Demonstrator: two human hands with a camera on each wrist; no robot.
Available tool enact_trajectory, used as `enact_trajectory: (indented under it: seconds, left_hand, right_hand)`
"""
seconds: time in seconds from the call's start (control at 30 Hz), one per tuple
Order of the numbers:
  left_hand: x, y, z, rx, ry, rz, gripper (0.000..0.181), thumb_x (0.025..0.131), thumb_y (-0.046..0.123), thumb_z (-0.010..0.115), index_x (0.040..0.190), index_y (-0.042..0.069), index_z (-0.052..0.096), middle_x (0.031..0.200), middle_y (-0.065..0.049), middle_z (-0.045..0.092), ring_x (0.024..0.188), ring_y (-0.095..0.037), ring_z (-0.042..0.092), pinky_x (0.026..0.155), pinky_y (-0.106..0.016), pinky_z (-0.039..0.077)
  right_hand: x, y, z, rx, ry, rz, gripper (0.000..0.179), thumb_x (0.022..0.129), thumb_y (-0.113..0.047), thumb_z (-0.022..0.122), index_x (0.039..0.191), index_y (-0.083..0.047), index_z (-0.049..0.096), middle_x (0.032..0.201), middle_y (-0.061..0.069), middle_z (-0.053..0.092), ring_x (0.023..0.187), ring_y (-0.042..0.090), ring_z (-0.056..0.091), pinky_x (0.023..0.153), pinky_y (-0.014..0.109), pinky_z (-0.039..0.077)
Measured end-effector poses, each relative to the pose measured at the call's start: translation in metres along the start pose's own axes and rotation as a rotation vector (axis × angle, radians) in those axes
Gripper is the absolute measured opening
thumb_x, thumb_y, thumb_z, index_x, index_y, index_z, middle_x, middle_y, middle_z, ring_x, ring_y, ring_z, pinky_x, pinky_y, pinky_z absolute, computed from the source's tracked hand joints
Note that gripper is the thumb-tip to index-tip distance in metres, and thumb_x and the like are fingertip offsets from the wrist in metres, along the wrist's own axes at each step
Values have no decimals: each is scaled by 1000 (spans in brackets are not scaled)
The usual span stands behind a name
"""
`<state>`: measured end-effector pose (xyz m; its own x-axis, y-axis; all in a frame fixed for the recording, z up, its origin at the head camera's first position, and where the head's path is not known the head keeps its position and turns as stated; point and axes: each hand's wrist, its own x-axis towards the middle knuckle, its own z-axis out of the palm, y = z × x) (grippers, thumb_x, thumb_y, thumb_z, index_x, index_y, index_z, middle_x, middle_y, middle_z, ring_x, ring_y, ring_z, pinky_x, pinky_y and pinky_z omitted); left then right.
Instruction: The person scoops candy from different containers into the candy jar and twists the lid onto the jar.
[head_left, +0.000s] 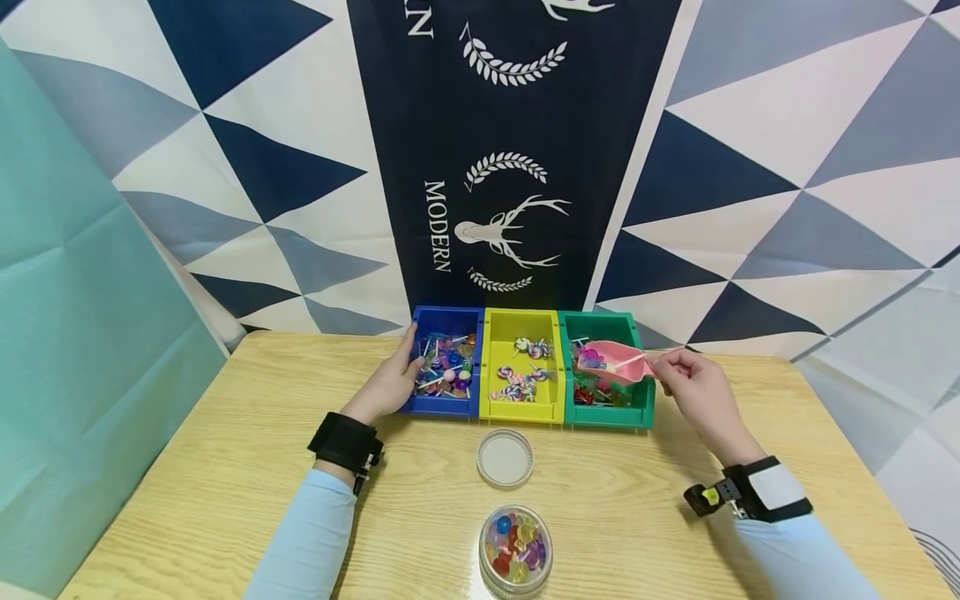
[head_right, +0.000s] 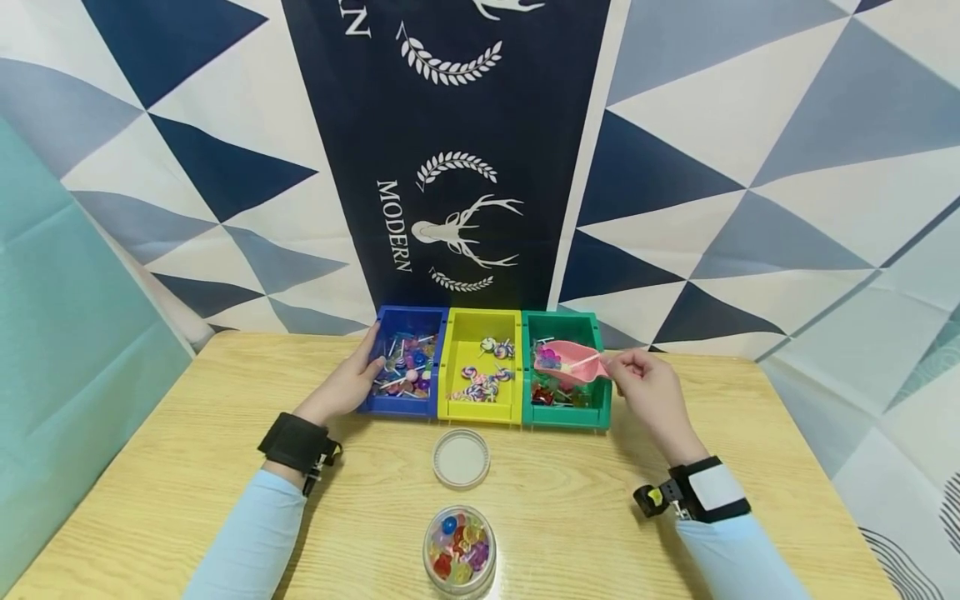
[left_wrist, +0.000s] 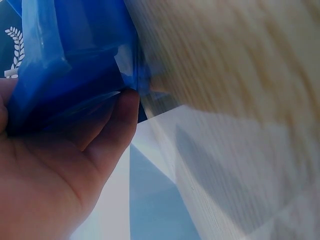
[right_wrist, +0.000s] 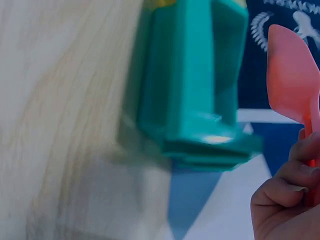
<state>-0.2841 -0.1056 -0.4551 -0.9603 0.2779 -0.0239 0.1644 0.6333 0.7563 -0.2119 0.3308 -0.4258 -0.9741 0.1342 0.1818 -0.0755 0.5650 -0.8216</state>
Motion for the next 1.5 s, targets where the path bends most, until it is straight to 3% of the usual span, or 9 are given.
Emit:
enact_trajectory:
  seconds: [0.27, 0.43, 0.6, 0.87, 1.17, 1.5]
  left_hand:
    - [2, 0, -1, -3, -7, -15, 63, 110, 21, 34, 162, 18, -2, 165, -12, 10, 149, -32, 16, 118, -50, 17]
    - [1, 0, -2, -4, -8, -11, 63, 110, 20, 34, 162, 17, -2, 165, -14, 10, 149, -33, 17, 118, -50, 17]
    - [0, 0, -2, -2, -6, 1, 63, 110, 18, 35, 161, 15, -2, 165, -15, 11, 148, -34, 18, 118, -50, 17]
    - [1, 1, -1, 0, -5, -18, 63, 110, 20, 34, 162, 17, -2, 165, -13, 11, 149, -33, 17, 118, -51, 18]
    - [0, 0, -1, 7, -2, 1, 63, 110, 18, 35, 161, 15, -2, 165, -14, 9, 149, -33, 16, 118, -50, 17]
    - [2, -3, 1, 8, 1, 13, 63, 110, 19, 34, 162, 15, -1, 165, -13, 10, 149, -32, 17, 119, -49, 17]
  right_hand:
    - [-31, -35, -2, 15, -99, -46, 32, 102, -34, 60, 97, -2, 66, 67, 6, 51, 63, 23, 48, 54, 31, 37]
    - [-51, -51, 6, 44, -205, -115, 24, 101, -28, 62, 92, -6, 65, 65, 5, 50, 60, 23, 47, 51, 31, 38]
    - [-71, -64, 13, 12, -332, -158, 14, 98, -23, 66, 86, -15, 65, 61, -1, 46, 52, 16, 42, 44, 30, 33]
    - [-92, -78, 19, -30, -517, -264, 14, 94, -25, 72, 82, -25, 66, 60, -12, 41, 54, 6, 42, 47, 25, 34]
    - [-105, -93, 24, -205, -520, -329, 20, 93, -38, 71, 77, -31, 62, 56, -18, 37, 50, 0, 36, 46, 20, 30]
    - [-109, -112, 16, -373, -485, -317, 21, 92, -46, 70, 79, -32, 61, 55, -18, 38, 52, 1, 38, 47, 20, 31]
